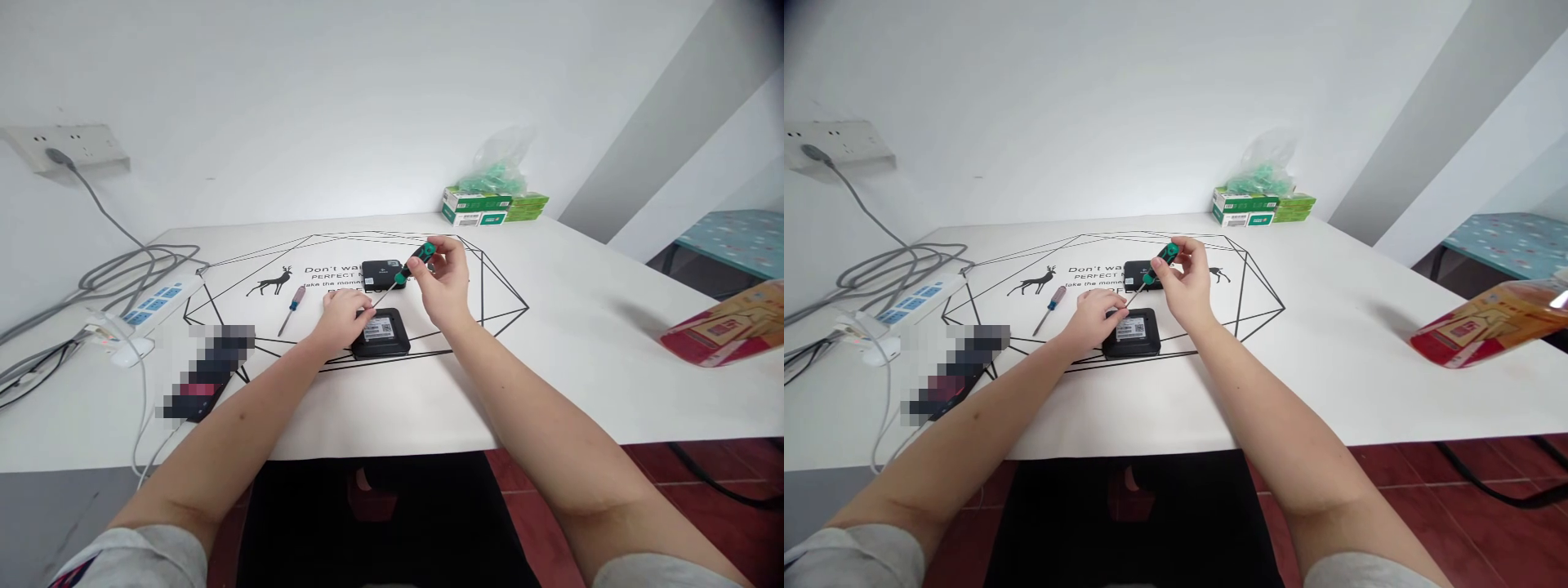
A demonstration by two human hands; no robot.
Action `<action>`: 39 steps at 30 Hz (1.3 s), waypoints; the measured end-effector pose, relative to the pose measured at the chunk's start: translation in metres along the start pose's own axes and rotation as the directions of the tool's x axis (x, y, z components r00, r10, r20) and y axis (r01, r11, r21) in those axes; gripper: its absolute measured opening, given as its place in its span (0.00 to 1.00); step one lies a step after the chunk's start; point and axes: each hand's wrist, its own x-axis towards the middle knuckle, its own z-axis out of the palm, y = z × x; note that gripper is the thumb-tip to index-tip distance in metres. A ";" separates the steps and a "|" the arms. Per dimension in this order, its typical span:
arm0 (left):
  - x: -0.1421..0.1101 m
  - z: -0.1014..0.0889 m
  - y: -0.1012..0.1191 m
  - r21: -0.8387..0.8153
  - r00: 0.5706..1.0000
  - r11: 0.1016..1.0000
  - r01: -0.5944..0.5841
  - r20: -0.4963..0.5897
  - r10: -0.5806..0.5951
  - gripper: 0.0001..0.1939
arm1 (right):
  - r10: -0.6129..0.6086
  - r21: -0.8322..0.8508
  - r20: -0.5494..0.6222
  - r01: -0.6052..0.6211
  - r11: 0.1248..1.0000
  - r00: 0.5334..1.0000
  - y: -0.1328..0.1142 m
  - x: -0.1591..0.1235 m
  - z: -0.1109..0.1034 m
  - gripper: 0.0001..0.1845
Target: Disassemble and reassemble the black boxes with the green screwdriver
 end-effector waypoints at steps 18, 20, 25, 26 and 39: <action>-0.006 -0.034 -0.055 0.064 0.986 0.994 0.086 0.141 -0.094 0.27 | 0.016 -0.042 0.088 -0.012 0.999 0.996 -0.013 -0.012 0.048 0.23; -0.011 -0.037 -0.053 -0.032 0.963 0.999 0.010 0.271 -0.001 0.36 | -0.021 -0.072 0.129 0.030 0.997 0.991 -0.016 -0.011 0.053 0.22; -0.018 -0.027 -0.045 -0.035 0.874 0.999 -0.014 0.485 0.030 0.67 | -0.074 -0.090 0.221 0.096 0.991 0.972 -0.021 -0.007 0.057 0.20; -0.019 -0.024 -0.044 -0.032 0.868 0.999 -0.021 0.496 0.034 0.70 | -0.080 -0.091 0.245 0.105 0.990 0.966 -0.022 -0.006 0.057 0.20; -0.021 -0.014 -0.040 0.011 0.836 0.996 -0.094 0.543 0.073 0.76 | 0.156 0.053 0.296 -0.179 0.982 0.942 -0.028 0.019 0.081 0.15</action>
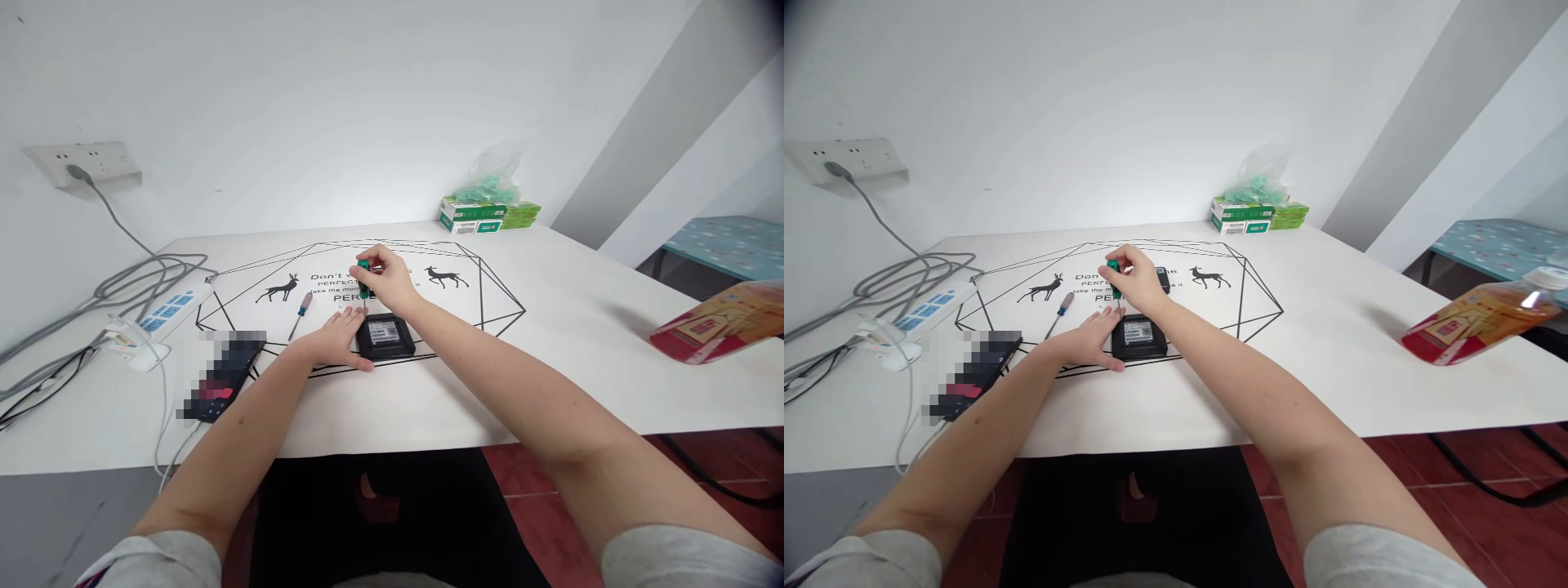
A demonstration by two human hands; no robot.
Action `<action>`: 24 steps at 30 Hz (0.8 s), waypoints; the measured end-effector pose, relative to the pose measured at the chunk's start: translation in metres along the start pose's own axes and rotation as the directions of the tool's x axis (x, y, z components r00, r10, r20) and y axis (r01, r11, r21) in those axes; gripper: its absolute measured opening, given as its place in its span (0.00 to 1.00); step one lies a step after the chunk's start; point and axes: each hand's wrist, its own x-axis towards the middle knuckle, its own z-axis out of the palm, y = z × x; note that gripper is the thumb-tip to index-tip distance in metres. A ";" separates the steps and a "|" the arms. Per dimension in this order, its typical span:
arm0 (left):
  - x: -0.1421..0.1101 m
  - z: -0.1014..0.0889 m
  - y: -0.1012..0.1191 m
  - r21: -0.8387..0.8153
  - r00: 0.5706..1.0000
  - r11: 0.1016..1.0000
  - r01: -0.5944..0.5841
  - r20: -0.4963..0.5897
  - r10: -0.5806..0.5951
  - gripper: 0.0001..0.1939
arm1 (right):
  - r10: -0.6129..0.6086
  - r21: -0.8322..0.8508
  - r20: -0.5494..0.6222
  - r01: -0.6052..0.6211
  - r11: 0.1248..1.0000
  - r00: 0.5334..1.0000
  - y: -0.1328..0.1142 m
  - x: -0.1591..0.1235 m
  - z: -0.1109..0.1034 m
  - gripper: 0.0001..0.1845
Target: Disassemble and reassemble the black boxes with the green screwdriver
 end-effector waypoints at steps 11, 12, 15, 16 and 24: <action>0.001 0.000 -0.003 -0.014 1.000 1.000 -0.008 0.011 0.008 0.78 | 0.086 0.349 0.051 -0.098 0.932 0.995 0.002 -0.014 0.001 0.11; 0.001 0.000 -0.003 -0.015 1.000 1.000 -0.001 0.014 0.001 0.78 | 0.055 0.297 0.040 -0.065 0.953 0.998 0.002 -0.016 0.004 0.11; 0.002 0.000 -0.004 -0.021 1.000 1.000 0.006 0.012 -0.006 0.80 | -0.026 0.147 -0.049 0.033 0.989 0.998 0.004 -0.020 0.010 0.13; 0.002 0.001 -0.005 -0.025 1.000 1.000 0.001 0.008 -0.001 0.80 | -0.037 0.134 -0.062 0.045 0.990 0.997 0.005 -0.021 0.011 0.14; 0.000 0.000 -0.005 -0.034 1.000 0.999 -0.005 0.004 0.005 0.78 | 0.026 0.258 0.007 -0.027 0.966 1.000 0.005 -0.027 0.005 0.18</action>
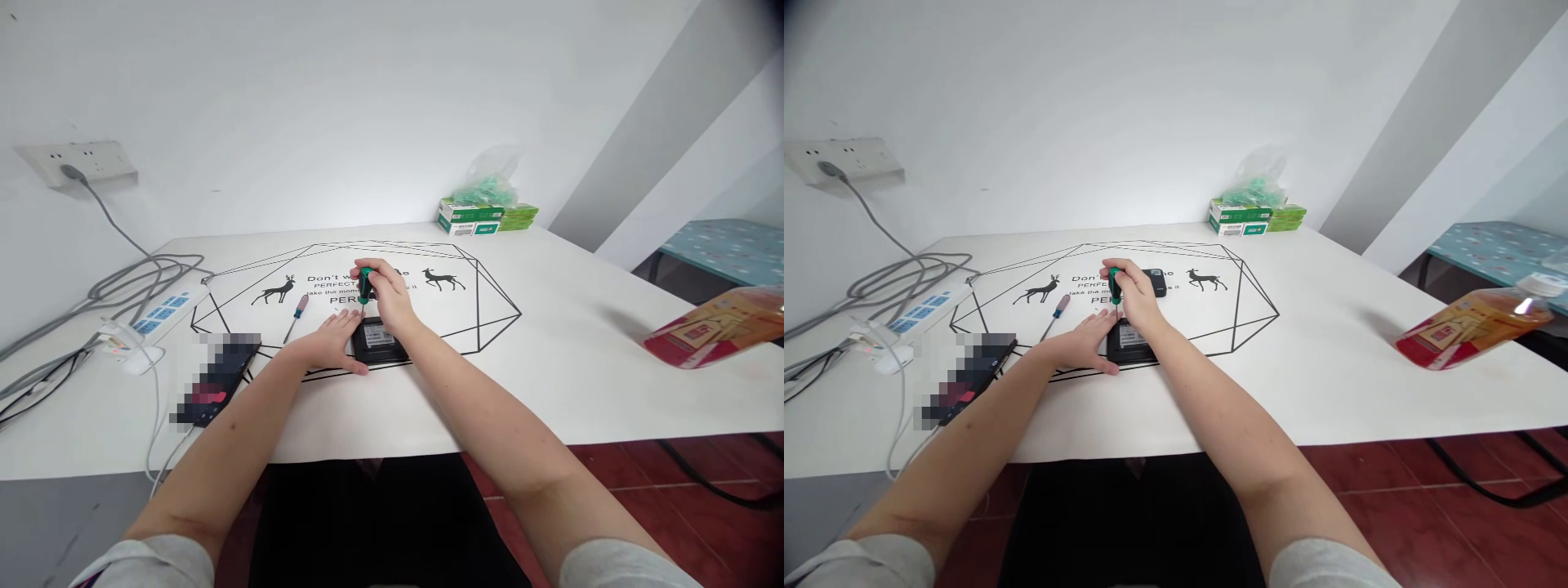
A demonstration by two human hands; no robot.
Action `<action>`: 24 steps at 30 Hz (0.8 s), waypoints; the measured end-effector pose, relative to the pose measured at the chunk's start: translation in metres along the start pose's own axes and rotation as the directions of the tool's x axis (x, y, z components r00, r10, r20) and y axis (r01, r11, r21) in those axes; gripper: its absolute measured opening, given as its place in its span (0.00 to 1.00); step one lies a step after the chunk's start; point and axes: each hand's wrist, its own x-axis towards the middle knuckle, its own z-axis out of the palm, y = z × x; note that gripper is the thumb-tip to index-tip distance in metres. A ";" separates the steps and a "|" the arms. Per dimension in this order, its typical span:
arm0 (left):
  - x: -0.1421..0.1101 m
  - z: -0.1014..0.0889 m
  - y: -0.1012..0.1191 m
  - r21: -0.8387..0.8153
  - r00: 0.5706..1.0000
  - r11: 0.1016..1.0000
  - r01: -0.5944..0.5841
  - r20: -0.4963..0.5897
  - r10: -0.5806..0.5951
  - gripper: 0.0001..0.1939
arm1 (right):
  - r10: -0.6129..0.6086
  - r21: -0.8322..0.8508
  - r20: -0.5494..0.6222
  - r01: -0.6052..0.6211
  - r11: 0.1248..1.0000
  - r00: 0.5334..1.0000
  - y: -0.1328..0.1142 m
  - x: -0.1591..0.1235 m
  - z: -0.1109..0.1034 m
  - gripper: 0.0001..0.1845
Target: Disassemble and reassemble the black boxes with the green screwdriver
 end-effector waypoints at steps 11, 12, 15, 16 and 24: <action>-0.001 -0.003 0.003 0.003 1.000 1.000 0.017 -0.003 -0.016 0.78 | -0.102 -0.148 -0.028 0.097 0.984 0.994 -0.001 0.001 -0.003 0.18; -0.001 -0.003 0.004 0.007 1.000 1.000 0.019 0.001 -0.019 0.78 | -0.088 -0.118 -0.018 0.086 0.989 0.996 -0.002 0.000 -0.004 0.18; -0.002 -0.005 0.007 0.017 1.000 1.000 0.024 0.020 -0.024 0.78 | -0.070 -0.097 -0.005 0.069 0.993 0.998 -0.005 -0.001 -0.004 0.13; -0.002 -0.006 0.008 0.018 0.999 1.000 0.024 0.023 -0.024 0.78 | -0.085 -0.118 -0.013 0.083 0.990 0.996 -0.005 -0.001 -0.003 0.13; -0.002 -0.010 0.009 0.021 1.000 1.000 0.019 0.005 -0.019 0.78 | -0.167 -0.308 -0.074 0.136 0.941 0.983 0.002 0.004 0.000 0.16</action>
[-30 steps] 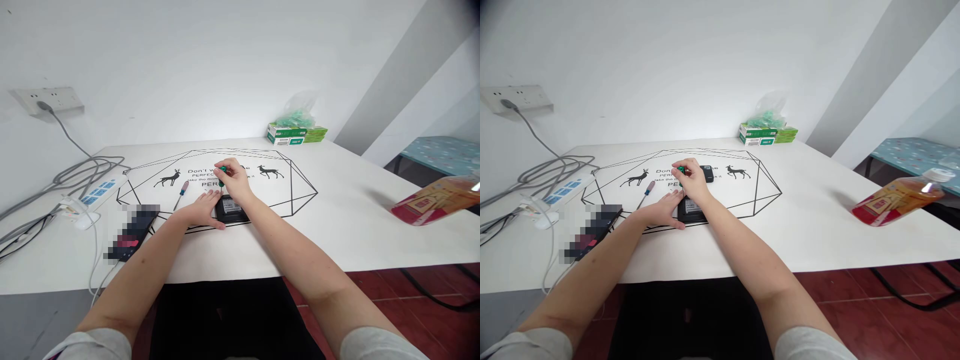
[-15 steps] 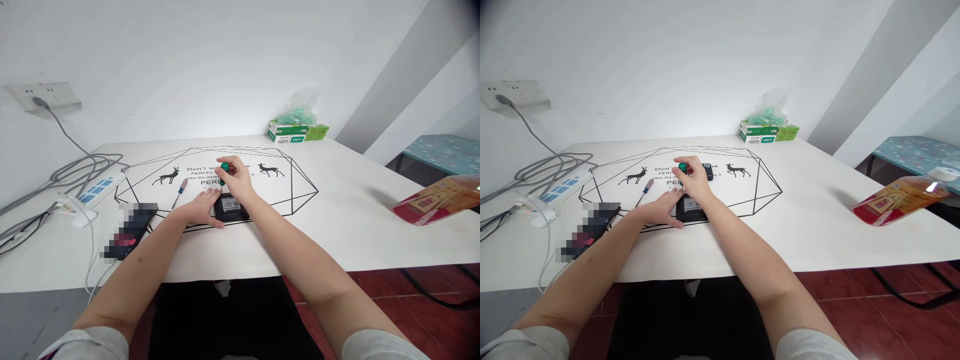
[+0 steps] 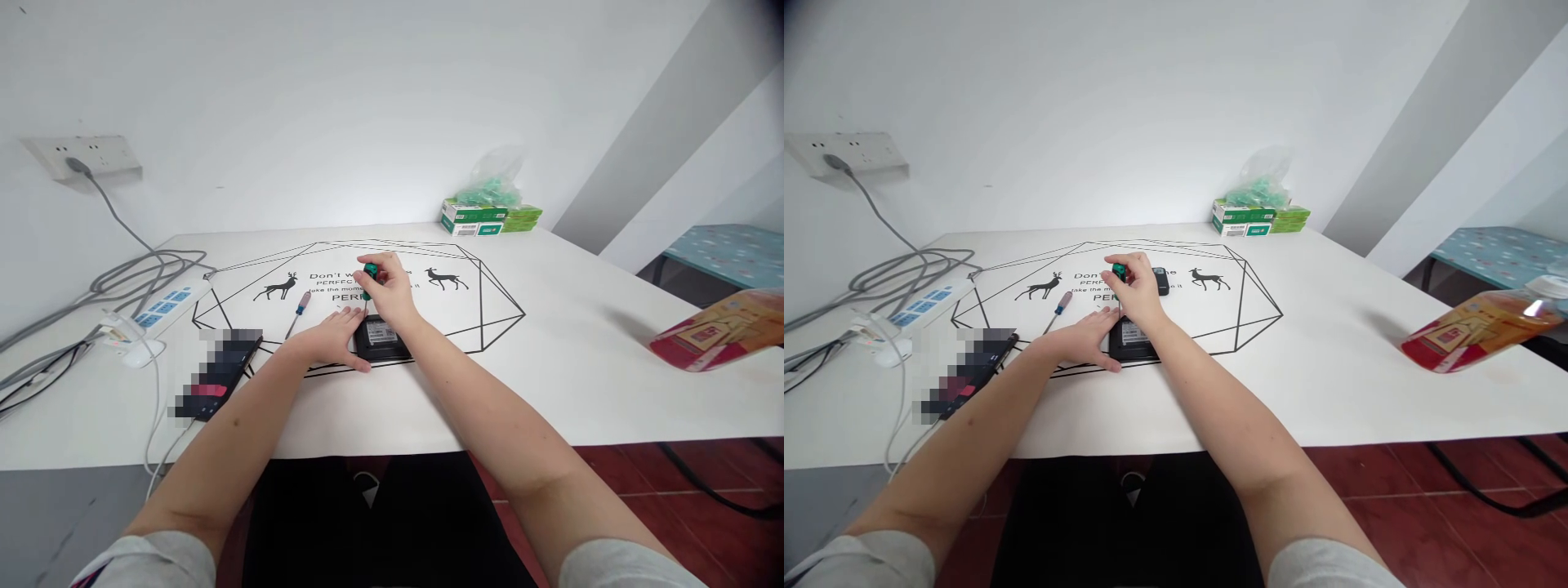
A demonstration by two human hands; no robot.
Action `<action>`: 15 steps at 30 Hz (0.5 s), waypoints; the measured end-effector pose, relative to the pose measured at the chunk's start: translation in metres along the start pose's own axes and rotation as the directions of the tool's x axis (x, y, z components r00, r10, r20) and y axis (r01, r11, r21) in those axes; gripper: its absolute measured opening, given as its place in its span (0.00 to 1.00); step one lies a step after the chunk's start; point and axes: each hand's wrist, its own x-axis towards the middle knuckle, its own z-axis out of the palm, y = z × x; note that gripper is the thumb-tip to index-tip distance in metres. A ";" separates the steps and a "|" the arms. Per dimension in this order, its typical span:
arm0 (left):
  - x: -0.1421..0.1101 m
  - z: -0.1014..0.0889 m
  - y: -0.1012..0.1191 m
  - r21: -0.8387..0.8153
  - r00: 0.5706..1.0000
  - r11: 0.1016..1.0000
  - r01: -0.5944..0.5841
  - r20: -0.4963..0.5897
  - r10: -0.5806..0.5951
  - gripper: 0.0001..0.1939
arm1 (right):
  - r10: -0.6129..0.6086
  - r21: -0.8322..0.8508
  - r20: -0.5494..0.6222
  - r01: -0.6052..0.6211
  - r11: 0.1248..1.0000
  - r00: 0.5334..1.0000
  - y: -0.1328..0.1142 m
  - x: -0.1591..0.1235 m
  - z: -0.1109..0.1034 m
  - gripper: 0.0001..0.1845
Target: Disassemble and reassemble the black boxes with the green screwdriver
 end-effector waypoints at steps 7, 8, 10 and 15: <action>0.000 0.001 -0.001 -0.027 1.000 1.000 -0.002 -0.005 0.002 0.79 | 0.054 0.170 0.059 -0.063 0.983 0.997 -0.006 -0.005 0.000 0.15; 0.000 0.001 -0.001 -0.034 1.000 0.999 -0.010 -0.010 0.010 0.79 | 0.037 0.145 0.050 -0.044 0.988 0.998 -0.007 -0.005 0.000 0.15; 0.000 0.000 -0.001 -0.037 1.000 0.999 -0.021 -0.018 0.020 0.79 | -0.010 0.066 0.013 0.009 0.998 1.000 -0.006 -0.005 0.001 0.15; -0.002 -0.001 0.000 -0.033 1.000 0.999 -0.011 -0.018 0.010 0.79 | -0.013 -0.023 -0.013 0.013 1.000 1.000 -0.002 -0.001 0.000 0.17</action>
